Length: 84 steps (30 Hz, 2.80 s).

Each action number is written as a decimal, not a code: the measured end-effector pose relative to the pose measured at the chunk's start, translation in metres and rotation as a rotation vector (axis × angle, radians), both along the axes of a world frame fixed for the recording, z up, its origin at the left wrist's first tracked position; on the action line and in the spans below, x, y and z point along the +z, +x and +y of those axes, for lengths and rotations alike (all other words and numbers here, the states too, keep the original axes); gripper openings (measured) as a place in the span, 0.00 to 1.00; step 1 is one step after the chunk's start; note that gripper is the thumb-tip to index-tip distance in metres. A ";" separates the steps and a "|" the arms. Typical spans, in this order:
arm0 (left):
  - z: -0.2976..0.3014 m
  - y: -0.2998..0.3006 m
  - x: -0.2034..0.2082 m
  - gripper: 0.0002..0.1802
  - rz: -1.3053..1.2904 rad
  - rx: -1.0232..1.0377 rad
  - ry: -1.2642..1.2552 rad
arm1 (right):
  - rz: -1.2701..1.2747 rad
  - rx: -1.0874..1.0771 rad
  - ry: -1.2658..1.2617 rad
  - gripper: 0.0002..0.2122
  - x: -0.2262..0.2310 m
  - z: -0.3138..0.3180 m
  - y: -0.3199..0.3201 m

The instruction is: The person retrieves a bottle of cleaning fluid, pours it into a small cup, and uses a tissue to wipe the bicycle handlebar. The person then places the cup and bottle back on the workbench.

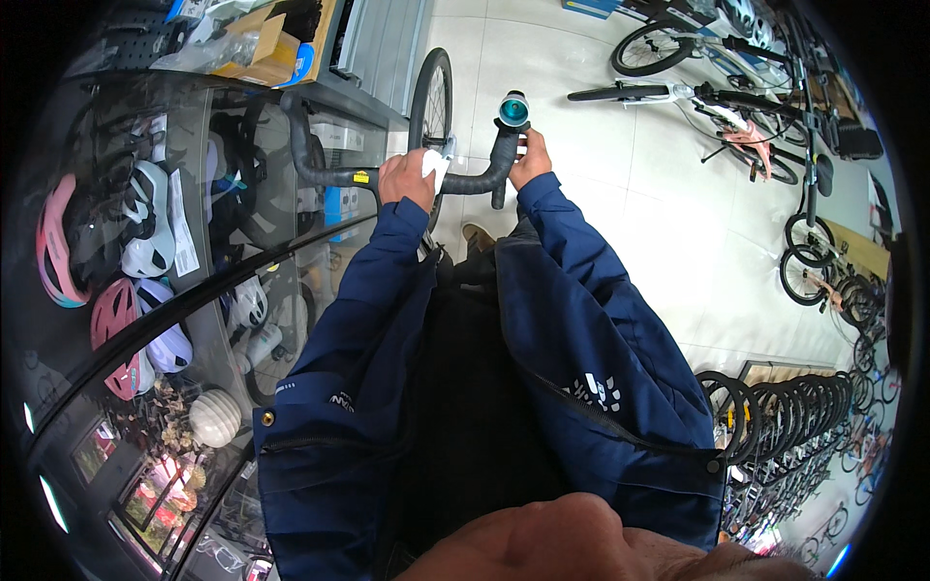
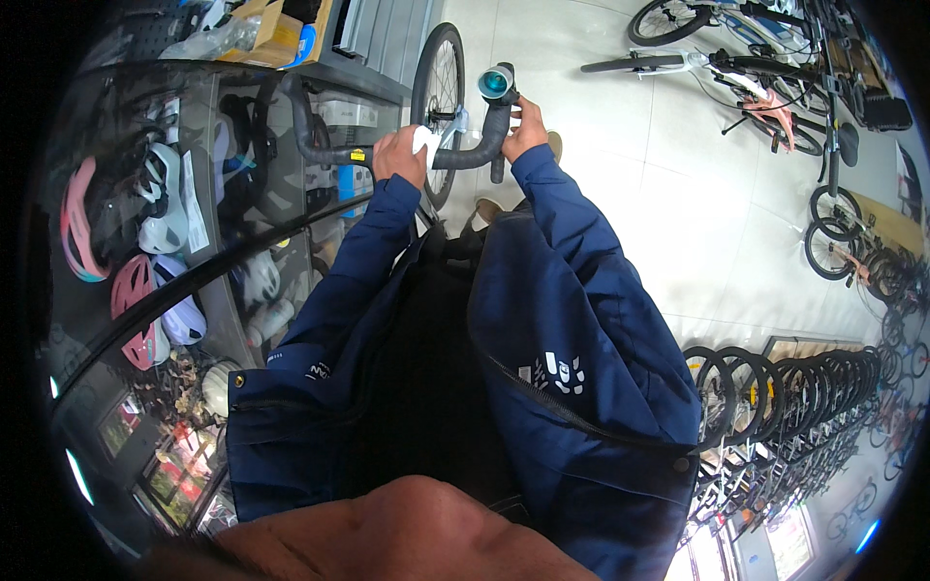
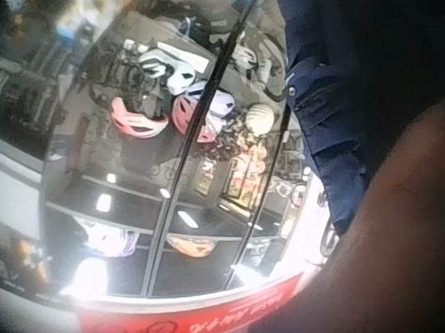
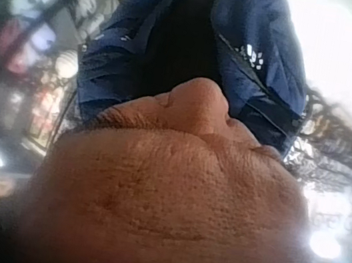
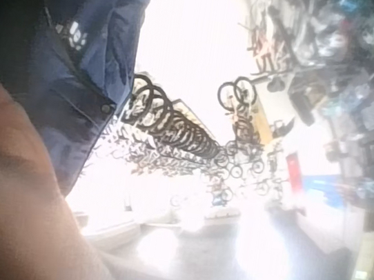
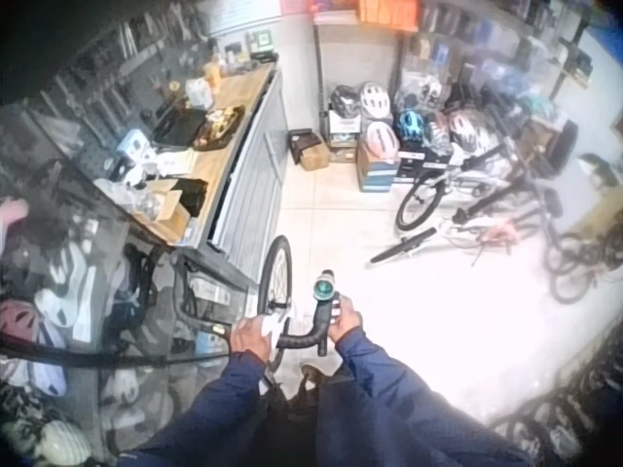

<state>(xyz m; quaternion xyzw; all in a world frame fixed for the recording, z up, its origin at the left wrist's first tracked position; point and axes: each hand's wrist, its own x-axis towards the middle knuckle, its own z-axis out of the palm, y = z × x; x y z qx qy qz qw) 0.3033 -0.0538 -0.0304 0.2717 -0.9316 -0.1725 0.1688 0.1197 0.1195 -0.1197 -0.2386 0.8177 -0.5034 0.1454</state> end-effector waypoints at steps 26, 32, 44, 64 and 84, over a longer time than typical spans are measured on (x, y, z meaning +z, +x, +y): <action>-0.007 0.117 -0.047 0.17 0.521 0.681 0.555 | 0.003 0.175 0.077 0.49 -0.002 -0.001 -0.033; 0.052 0.278 -0.234 0.24 -0.162 0.782 0.889 | -0.018 0.191 0.085 0.53 0.000 -0.008 -0.031; 0.131 0.337 -0.251 0.31 -0.524 0.335 0.864 | 0.018 0.248 0.104 0.48 0.003 -0.020 -0.024; 0.166 0.314 -0.204 0.36 -0.558 0.538 0.792 | -0.970 0.029 -0.266 0.32 0.032 -0.026 -0.051; 0.184 0.368 -0.186 0.36 -0.728 0.600 0.978 | 0.009 0.197 0.089 0.44 0.069 0.042 -0.055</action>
